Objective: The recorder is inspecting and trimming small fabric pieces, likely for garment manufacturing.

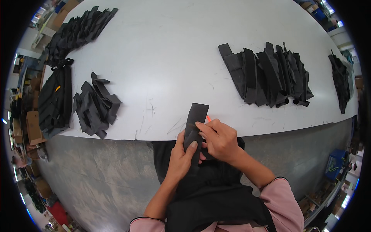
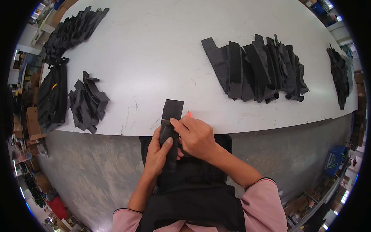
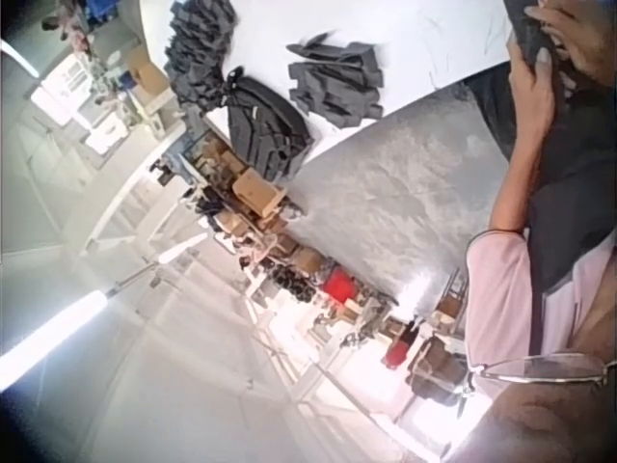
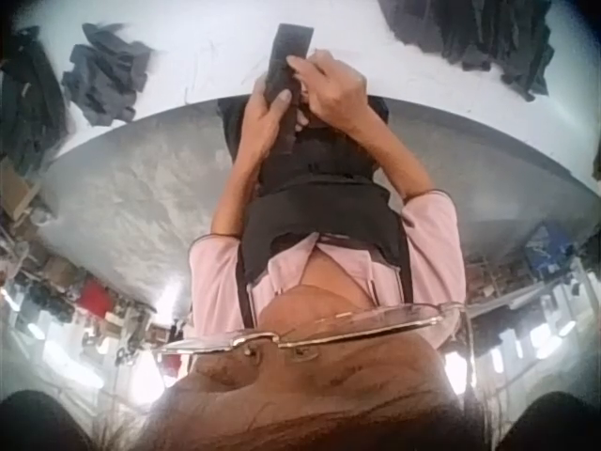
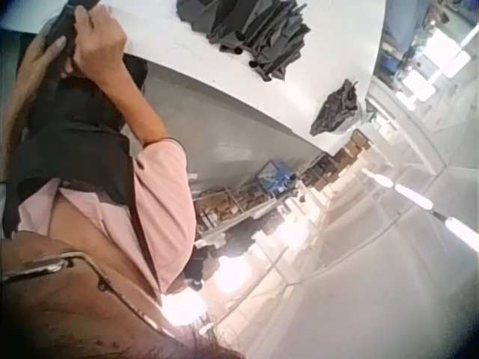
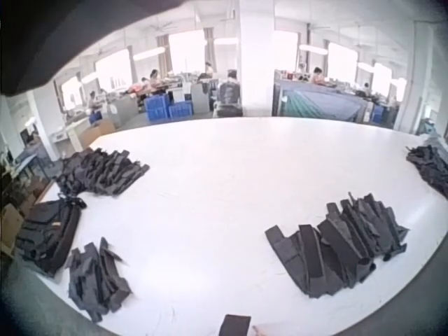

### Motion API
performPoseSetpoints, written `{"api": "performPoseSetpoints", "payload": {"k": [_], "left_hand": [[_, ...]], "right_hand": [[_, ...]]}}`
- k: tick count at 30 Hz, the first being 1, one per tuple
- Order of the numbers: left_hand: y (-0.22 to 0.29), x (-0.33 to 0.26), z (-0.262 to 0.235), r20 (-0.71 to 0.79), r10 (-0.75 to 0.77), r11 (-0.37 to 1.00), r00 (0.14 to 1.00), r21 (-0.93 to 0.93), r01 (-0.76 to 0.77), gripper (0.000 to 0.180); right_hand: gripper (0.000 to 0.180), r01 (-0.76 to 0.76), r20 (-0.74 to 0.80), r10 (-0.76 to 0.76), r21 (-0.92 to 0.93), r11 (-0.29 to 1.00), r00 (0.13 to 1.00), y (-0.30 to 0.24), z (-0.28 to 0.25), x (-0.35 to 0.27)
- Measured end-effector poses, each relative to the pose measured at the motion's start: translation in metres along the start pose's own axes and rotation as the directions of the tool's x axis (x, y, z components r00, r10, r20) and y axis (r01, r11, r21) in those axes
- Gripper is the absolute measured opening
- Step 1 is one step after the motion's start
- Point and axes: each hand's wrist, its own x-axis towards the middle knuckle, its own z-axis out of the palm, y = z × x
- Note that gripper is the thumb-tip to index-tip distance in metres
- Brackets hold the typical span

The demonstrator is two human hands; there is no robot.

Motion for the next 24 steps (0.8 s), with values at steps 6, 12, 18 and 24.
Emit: {"api": "performPoseSetpoints", "payload": {"k": [6,12,18,24], "left_hand": [[0.0029,0.0011,0.0000,0.000,-0.018,1.000,1.000,0.013,0.018,0.044],[0.0037,0.0003,-0.0004,0.006,-0.037,0.999,0.999,0.010,0.037,0.042],[0.0007,-0.0005,0.0005,0.011,-0.050,0.999,0.999,-0.002,0.050,0.043],[0.0038,0.0019,-0.0005,0.031,-0.044,0.999,0.999,0.021,0.044,0.046]], "right_hand": [[0.046,0.023,-0.031,-0.024,-0.019,1.000,0.999,0.0021,0.0032,-0.0035],[0.049,0.039,-0.009,-0.039,-0.022,0.999,0.999,0.0027,-0.0019,0.0009],[0.049,0.049,0.074,-0.046,-0.048,0.998,0.996,0.0035,-0.0052,-0.0031],[0.031,-0.138,0.033,0.135,0.113,0.984,0.990,0.0055,-0.0028,0.0022]]}}
